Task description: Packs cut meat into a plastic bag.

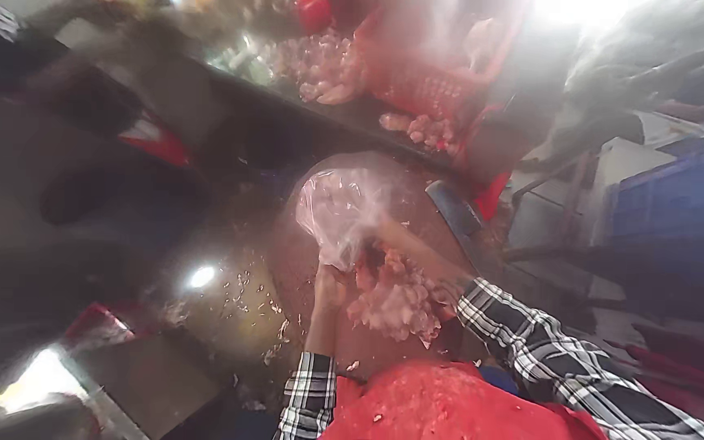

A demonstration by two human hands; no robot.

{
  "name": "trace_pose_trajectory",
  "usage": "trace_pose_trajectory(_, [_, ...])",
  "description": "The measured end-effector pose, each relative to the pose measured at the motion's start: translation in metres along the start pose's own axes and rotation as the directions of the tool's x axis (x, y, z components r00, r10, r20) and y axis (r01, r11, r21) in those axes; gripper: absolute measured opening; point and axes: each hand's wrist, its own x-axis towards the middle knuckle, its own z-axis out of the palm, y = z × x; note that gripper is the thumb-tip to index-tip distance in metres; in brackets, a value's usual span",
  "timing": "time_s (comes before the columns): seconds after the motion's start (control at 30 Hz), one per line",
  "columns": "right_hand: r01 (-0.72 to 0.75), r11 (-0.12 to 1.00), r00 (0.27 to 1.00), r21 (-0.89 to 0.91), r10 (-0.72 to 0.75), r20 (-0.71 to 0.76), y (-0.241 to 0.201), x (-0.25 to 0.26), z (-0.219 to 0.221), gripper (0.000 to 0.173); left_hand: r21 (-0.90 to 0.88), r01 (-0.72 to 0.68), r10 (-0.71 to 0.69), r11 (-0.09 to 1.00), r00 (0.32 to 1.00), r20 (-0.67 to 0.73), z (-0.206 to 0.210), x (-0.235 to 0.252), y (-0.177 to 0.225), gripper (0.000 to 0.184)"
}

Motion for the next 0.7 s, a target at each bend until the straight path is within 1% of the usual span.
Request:
trace_pose_trajectory(0.03, [0.001,1.000,0.997,0.003,-0.001,-0.075,0.008,0.003,0.006,0.069,0.022,0.000,-0.001,1.000,0.999,0.043,0.000,-0.003,-0.005,0.048])
trace_pose_trajectory(0.07, [0.029,0.999,0.990,0.019,-0.027,-0.140,0.012,0.004,0.009,0.052,0.033,-0.005,0.003,0.999,0.999,0.048,0.000,-0.005,-0.006,0.049])
trace_pose_trajectory(0.1, [0.058,0.996,0.982,0.064,-0.046,-0.185,0.009,0.005,0.010,0.040,0.032,-0.014,0.014,0.999,1.000,0.017,0.002,-0.004,-0.003,0.050])
trace_pose_trajectory(0.13, [0.080,0.986,0.976,0.147,-0.048,-0.211,0.002,0.002,0.009,0.034,0.031,-0.027,0.028,0.999,0.999,-0.032,0.005,-0.002,0.001,0.051])
trace_pose_trajectory(0.17, [0.070,0.967,0.976,0.244,-0.016,-0.217,-0.005,-0.005,0.008,0.034,0.027,-0.037,0.039,0.999,0.997,-0.069,0.007,-0.001,0.007,0.053])
trace_pose_trajectory(0.23, [0.083,0.942,0.983,0.324,-0.024,-0.183,-0.014,-0.015,0.000,0.030,-0.030,-0.074,0.069,0.997,0.990,-0.123,0.010,0.004,0.020,0.053])
trace_pose_trajectory(0.27, [0.102,0.950,0.986,0.297,-0.056,-0.159,-0.016,-0.018,-0.007,0.028,-0.079,-0.105,0.094,0.991,0.987,-0.130,0.011,0.008,0.030,0.053])
trace_pose_trajectory(0.3, [0.134,0.969,0.982,0.209,-0.101,-0.162,-0.014,-0.021,-0.017,0.028,-0.123,-0.140,0.123,0.983,0.983,-0.135,0.011,0.012,0.040,0.052])
trace_pose_trajectory(0.33, [0.149,0.987,0.972,0.055,-0.136,-0.191,-0.010,-0.023,-0.029,0.030,-0.166,-0.176,0.157,0.970,0.980,-0.123,0.009,0.016,0.049,0.052])
trace_pose_trajectory(0.37, [0.145,0.984,0.961,-0.108,-0.166,-0.223,-0.004,-0.024,-0.044,0.032,-0.195,-0.199,0.181,0.960,0.977,-0.109,0.004,0.019,0.055,0.051])
trace_pose_trajectory(0.4, [0.132,0.965,0.951,-0.227,-0.188,-0.244,0.005,-0.028,-0.057,0.032,-0.198,-0.200,0.185,0.960,0.979,-0.090,-0.002,0.020,0.057,0.050])
trace_pose_trajectory(0.43, [0.111,0.957,0.948,-0.266,-0.182,-0.261,0.015,-0.028,-0.069,0.033,-0.157,-0.186,0.176,0.970,0.981,-0.077,-0.007,0.020,0.055,0.049])
trace_pose_trajectory(0.47, [0.076,0.964,0.952,-0.257,-0.147,-0.269,0.021,-0.025,-0.078,0.031,-0.066,-0.160,0.156,0.985,0.985,-0.068,-0.012,0.019,0.050,0.047])
trace_pose_trajectory(0.5, [0.034,0.976,0.965,-0.215,-0.088,-0.247,0.025,-0.019,-0.084,0.031,0.077,-0.133,0.140,0.988,0.987,-0.085,-0.014,0.019,0.043,0.047])
trace_pose_trajectory(0.53, [0.004,0.984,0.979,-0.179,-0.040,-0.198,0.028,-0.013,-0.089,0.032,0.248,-0.128,0.155,0.960,0.984,-0.091,-0.017,0.021,0.033,0.047])
trace_pose_trajectory(0.57, [-0.003,0.990,0.990,-0.141,-0.018,-0.142,0.033,-0.007,-0.092,0.032,0.410,-0.143,0.184,0.901,0.981,-0.061,-0.022,0.022,0.024,0.047])
trace_pose_trajectory(0.6, [0.005,0.996,0.995,-0.092,-0.014,-0.097,0.037,-0.005,-0.093,0.032,0.545,-0.184,0.214,0.818,0.977,0.008,-0.031,0.024,0.017,0.048])
trace_pose_trajectory(0.63, [0.006,0.999,0.998,-0.036,-0.008,-0.061,0.037,-0.007,-0.093,0.032,0.629,-0.241,0.236,0.739,0.967,0.094,-0.043,0.025,0.011,0.048])
trace_pose_trajectory(0.67, [0.003,1.000,1.000,0.016,-0.002,-0.025,0.034,-0.009,-0.092,0.031,0.671,-0.289,0.224,0.683,0.957,0.184,-0.054,0.025,0.007,0.052])
trace_pose_trajectory(0.7, [-0.004,0.999,1.000,0.037,0.003,0.013,0.032,-0.010,-0.092,0.031,0.697,-0.320,0.195,0.641,0.947,0.255,-0.062,0.025,0.005,0.063])
